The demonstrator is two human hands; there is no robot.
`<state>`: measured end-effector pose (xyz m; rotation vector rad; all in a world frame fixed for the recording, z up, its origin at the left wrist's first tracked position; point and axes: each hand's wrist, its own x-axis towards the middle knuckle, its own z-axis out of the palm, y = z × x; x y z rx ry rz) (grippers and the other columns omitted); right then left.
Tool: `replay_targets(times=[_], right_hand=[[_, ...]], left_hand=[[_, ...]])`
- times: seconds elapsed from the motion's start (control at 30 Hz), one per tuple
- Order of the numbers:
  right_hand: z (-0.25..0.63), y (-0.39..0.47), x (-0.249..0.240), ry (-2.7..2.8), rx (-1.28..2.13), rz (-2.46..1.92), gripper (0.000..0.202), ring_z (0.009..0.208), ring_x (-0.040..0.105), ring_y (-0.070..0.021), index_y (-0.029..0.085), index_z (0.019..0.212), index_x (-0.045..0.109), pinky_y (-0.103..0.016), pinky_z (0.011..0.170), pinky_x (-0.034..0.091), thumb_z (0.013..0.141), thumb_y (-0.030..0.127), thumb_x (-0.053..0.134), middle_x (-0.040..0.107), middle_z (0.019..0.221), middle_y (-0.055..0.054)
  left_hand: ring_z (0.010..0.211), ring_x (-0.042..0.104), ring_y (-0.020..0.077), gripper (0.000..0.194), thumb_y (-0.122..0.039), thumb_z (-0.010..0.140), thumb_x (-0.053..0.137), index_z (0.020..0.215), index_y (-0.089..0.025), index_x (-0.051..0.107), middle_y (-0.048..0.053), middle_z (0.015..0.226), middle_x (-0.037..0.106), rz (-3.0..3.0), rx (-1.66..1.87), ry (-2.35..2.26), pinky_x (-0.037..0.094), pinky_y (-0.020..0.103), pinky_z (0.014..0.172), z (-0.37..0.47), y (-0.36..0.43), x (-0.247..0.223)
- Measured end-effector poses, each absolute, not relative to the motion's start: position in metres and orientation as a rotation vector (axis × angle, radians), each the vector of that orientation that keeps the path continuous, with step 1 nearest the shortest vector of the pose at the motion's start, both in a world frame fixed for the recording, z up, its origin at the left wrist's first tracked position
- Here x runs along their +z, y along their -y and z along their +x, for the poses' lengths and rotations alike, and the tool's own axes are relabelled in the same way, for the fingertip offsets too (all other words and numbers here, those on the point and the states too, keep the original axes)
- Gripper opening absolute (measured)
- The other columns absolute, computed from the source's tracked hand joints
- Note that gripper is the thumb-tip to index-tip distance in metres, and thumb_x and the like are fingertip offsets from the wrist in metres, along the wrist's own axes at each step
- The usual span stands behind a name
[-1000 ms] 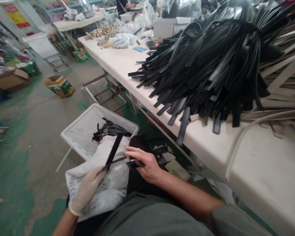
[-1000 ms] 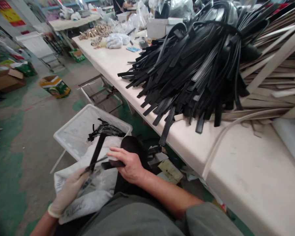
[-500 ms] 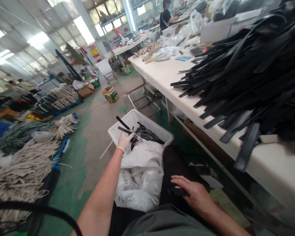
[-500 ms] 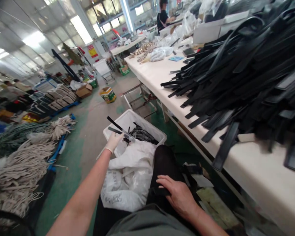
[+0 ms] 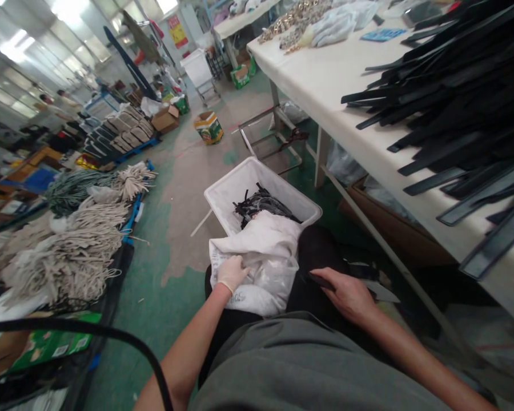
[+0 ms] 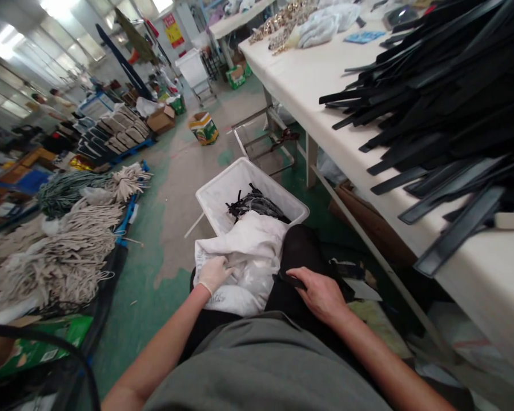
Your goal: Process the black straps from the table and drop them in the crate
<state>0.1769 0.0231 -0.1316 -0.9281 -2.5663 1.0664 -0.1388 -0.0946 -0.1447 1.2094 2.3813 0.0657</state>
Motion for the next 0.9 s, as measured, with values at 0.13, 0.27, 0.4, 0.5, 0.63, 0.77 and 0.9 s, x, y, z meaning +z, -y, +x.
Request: replay_targets(times=[0.13,0.27,0.4,0.5,0.63,0.77,0.9], right_hand=[[0.176,-0.024,-0.135,2.543,1.026,-1.001,0.031,0.094,0.068,-0.0258,0.023,0.111,0.064,-0.038,0.078,0.054,0.085,0.023,0.047,0.071,0.108,-0.005],[0.179,-0.024,-0.137,2.519,1.052,-1.057,0.031,0.094,0.068,-0.0265,0.023,0.109,0.065,-0.039,0.078,0.054,0.084,0.025,0.046,0.072,0.106,-0.006],[0.178,-0.028,-0.133,2.385,1.189,-1.131,0.030,0.095,0.067,-0.0278,0.022,0.104,0.067,-0.039,0.080,0.052,0.086,0.035,0.047,0.072,0.104,-0.007],[0.170,-0.035,-0.117,2.131,1.550,-1.228,0.037,0.082,0.065,-0.0233,0.020,0.090,0.070,-0.032,0.068,0.053,0.088,0.049,0.046,0.073,0.094,-0.009],[0.145,-0.035,-0.085,1.599,2.405,-1.068,0.043,0.039,0.031,-0.0046,0.015,0.095,0.068,-0.021,0.045,0.045,0.089,0.053,0.048,0.072,0.086,-0.009],[0.106,-0.009,-0.075,1.306,2.895,-0.884,0.044,0.038,0.016,-0.0018,0.012,0.097,0.068,-0.016,0.039,0.041,0.089,0.053,0.052,0.072,0.088,-0.011],[0.069,0.012,-0.080,0.851,3.081,-0.907,0.053,0.036,0.012,-0.0005,0.014,0.090,0.068,-0.015,0.035,0.035,0.091,0.060,0.042,0.072,0.088,-0.010]], left_hand=[[0.108,0.059,0.0304,0.037,-0.037,0.076,0.064,0.107,-0.017,0.065,0.016,0.113,0.066,1.306,-0.148,-2.425,0.043,0.038,0.092,-0.137,0.079,-0.159],[0.099,0.063,0.0291,0.021,-0.028,0.082,0.055,0.088,-0.017,0.072,0.016,0.098,0.070,1.257,-0.100,-2.352,0.044,0.038,0.088,-0.133,0.068,-0.160],[0.097,0.063,0.0261,0.030,-0.032,0.087,0.047,0.083,-0.017,0.072,0.013,0.096,0.071,1.249,0.092,-2.284,0.043,0.035,0.088,-0.131,0.079,-0.135],[0.081,0.063,0.0194,0.035,-0.042,0.087,0.046,0.082,-0.016,0.069,0.008,0.085,0.071,1.066,0.439,-2.076,0.046,0.028,0.074,-0.129,0.099,-0.101],[0.067,0.057,0.0132,0.035,-0.048,0.077,0.065,0.079,-0.014,0.067,0.004,0.072,0.066,0.538,1.072,-1.572,0.043,0.024,0.066,-0.107,0.131,-0.050],[0.060,0.051,0.0097,0.028,-0.040,0.074,0.072,0.067,-0.013,0.068,0.004,0.066,0.065,0.508,1.109,-1.469,0.039,0.022,0.061,-0.071,0.154,-0.013],[0.058,0.052,0.0106,0.029,-0.041,0.073,0.073,0.067,-0.013,0.070,0.005,0.067,0.067,0.531,1.036,-1.419,0.036,0.023,0.058,-0.046,0.163,-0.006]])
